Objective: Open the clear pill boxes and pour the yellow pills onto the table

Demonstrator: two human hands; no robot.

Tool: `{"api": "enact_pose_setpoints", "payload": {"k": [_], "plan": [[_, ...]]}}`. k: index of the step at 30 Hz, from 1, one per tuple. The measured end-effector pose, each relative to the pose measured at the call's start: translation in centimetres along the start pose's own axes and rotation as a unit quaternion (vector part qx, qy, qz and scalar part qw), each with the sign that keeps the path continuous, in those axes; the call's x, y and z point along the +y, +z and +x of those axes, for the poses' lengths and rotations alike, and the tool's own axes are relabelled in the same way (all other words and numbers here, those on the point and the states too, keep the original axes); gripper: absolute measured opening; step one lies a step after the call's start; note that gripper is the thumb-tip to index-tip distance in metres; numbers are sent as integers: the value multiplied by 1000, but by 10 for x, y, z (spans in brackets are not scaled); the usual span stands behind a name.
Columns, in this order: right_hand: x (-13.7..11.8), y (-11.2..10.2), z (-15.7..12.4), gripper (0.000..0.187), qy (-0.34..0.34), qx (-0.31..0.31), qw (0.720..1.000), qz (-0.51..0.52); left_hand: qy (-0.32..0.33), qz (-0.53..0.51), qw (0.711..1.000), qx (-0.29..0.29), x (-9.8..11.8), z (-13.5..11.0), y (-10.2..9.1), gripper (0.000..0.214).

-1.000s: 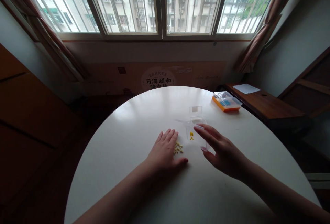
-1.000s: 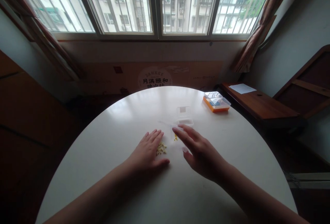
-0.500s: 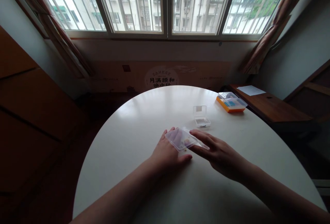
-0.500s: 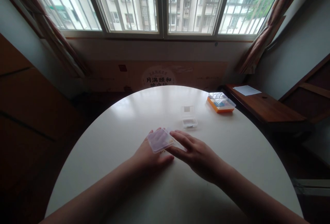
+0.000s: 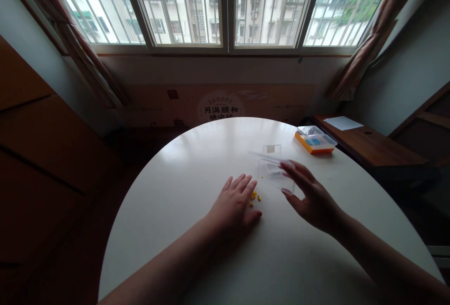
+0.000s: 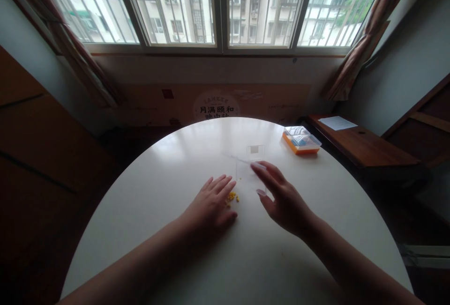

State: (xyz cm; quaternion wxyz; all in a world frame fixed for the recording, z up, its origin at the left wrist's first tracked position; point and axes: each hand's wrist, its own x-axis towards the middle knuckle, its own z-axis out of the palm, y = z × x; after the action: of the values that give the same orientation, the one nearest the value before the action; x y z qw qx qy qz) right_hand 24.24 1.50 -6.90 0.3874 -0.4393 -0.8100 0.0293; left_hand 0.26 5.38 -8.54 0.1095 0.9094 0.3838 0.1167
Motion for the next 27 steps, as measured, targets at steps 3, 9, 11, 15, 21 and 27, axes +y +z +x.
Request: {"api": "enact_pose_setpoints", "payload": {"k": [3,9,11,15,21,27], "plan": [[1,0,-2,66,-67,-68,993,-65,-30,1,999,20,1,1,0,70],[-7,5,1,50,-184,-80,974,-106,-24,14,1000,10,-2,-3,2,57],[-11,6,4,43,-212,-73,967,-121,-26,13,1000,9,-2,-4,4,55],[-13,6,7,37,-245,-88,952,-160,-57,7,998,5,-3,-5,6,69],[-4,0,6,54,-154,-34,974,-160,-47,12,999,-8,-2,-2,4,74],[9,-15,9,63,24,124,989,-78,32,19,999,-13,0,0,3,75]]}}
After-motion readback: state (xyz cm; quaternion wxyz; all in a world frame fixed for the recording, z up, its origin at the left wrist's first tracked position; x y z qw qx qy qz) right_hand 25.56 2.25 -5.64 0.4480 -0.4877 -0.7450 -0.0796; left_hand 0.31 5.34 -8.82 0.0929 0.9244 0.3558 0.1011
